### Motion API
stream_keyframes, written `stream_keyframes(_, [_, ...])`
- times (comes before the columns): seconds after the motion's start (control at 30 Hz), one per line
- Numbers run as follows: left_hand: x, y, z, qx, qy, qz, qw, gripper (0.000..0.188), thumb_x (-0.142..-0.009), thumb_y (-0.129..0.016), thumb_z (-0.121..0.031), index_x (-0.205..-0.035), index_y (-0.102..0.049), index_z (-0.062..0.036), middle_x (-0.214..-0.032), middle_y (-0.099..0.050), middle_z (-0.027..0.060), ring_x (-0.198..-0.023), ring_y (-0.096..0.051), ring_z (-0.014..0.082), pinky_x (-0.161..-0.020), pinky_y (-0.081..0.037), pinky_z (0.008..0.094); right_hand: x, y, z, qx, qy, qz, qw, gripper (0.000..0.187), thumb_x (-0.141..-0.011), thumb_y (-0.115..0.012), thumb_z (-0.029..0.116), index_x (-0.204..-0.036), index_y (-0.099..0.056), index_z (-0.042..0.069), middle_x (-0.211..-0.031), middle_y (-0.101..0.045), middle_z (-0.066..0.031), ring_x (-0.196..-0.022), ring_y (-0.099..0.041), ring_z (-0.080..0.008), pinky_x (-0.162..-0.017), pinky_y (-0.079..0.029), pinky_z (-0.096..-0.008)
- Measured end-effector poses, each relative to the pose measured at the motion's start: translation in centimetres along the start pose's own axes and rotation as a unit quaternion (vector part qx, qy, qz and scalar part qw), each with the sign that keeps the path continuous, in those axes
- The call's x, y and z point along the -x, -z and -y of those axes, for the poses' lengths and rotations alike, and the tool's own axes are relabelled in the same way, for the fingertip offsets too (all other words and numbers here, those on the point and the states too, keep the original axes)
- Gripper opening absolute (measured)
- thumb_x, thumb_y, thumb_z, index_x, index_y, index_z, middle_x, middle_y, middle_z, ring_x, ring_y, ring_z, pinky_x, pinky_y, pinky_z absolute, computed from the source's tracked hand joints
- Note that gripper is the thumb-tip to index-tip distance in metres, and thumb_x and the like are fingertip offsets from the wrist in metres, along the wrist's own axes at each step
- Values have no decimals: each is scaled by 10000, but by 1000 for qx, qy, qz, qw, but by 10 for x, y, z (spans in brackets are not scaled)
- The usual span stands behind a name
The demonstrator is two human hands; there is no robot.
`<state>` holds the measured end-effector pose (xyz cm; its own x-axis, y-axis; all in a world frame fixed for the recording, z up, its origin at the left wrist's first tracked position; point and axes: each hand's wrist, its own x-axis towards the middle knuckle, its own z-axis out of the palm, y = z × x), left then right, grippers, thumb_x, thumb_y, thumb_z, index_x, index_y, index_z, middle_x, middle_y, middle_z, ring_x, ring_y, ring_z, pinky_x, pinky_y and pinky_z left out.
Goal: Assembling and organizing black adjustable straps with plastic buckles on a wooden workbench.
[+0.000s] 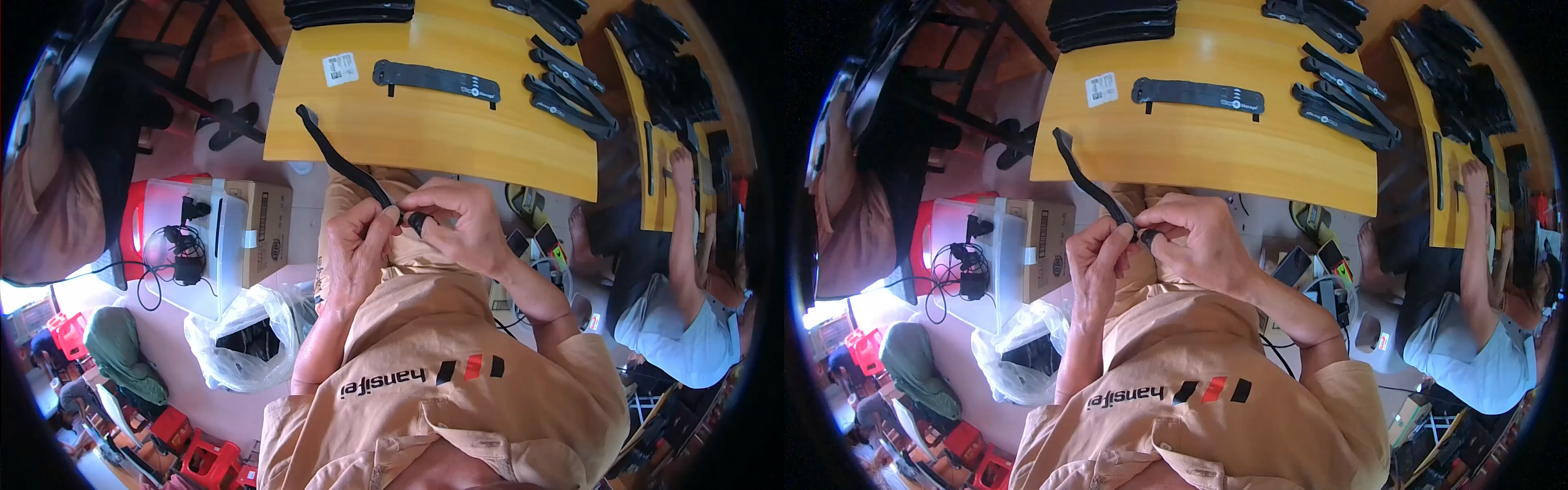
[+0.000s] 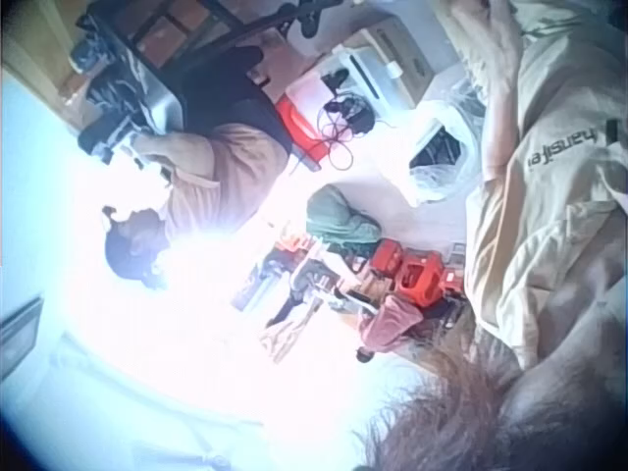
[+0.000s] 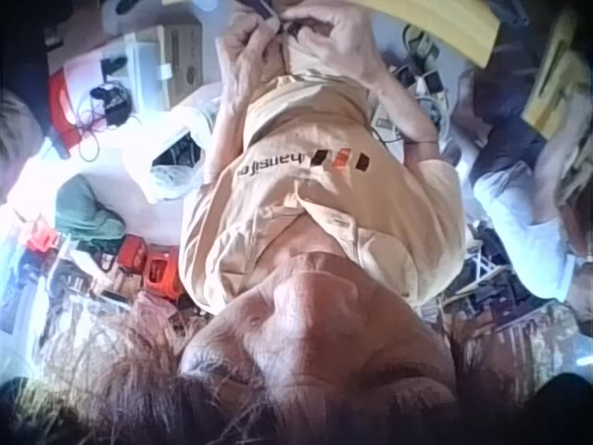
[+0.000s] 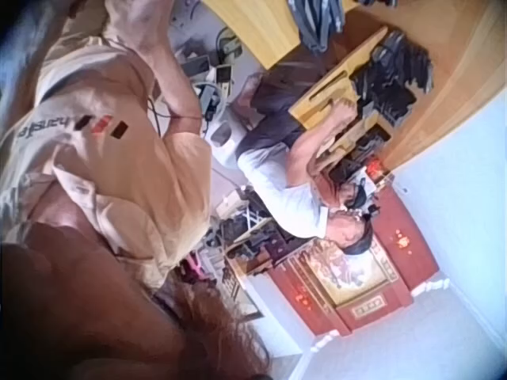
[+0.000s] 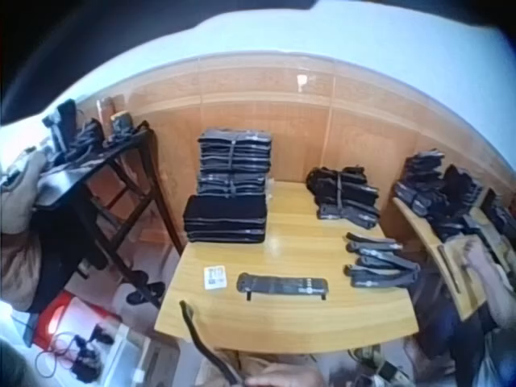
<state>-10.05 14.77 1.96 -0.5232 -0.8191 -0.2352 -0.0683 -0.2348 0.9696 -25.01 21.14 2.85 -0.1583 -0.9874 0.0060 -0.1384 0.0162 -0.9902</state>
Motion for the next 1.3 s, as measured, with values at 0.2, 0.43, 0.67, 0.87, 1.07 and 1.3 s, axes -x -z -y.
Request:
stream_keyframes(0.2, [1,-2,1,-47,-17,-10,999,246,-876,-551,-111,-666,-554,17,-519,-457,-15,-487,-388,28,-428,-297,213,-3,-6,-13,-73,-27,-35,996,169,-709,-592,-58,-871,-636,-81,-758,-622,-107,-701,-598,-92,-623,-483,-204])
stream_keyframes(0.43, [1,-1,6,-116,-44,-29,992,249,-877,-553,-109,-669,-539,28,-508,-430,0,-486,-375,43,-425,-297,230,-2,-14,-3,158,71,-35,984,217,-685,-572,-118,-887,-621,-55,-799,-619,-118,-700,-633,-175,-629,-507,-236])
stream_keyframes(0.67, [0,1,8,-116,-61,-29,991,258,-874,-561,-121,-656,-526,12,-523,-436,-17,-497,-360,35,-423,-280,227,-1,-22,-15,140,118,-92,979,195,-676,-642,-46,-863,-591,-31,-708,-549,-142,-604,-563,-262,-547,-450,-312])
stream_keyframes(0.87, [-2,10,8,-8,-10,2,1000,260,-876,-561,-155,-658,-529,-18,-563,-477,-34,-493,-370,16,-429,-272,189,-7,-17,-15,139,133,-65,979,211,-660,-607,-99,-859,-618,-32,-727,-602,-106,-617,-612,-175,-554,-496,-254])
stream_keyframes(1.07, [-7,15,14,99,35,-2,995,287,-880,-563,-214,-658,-531,-35,-577,-493,-33,-489,-380,8,-427,-263,175,-19,-17,-11,124,141,-46,981,177,-662,-638,-28,-836,-606,-16,-693,-562,-135,-578,-565,-258,-527,-458,-309])
stream_keyframes(1.3, [-11,18,24,-119,-39,-38,991,286,-890,-576,-211,-705,-554,5,-577,-500,-10,-523,-422,47,-454,-324,202,-19,-27,-16,136,137,-72,979,149,-700,-604,-25,-848,-594,-12,-738,-570,-142,-645,-575,-296,-574,-470,-343])
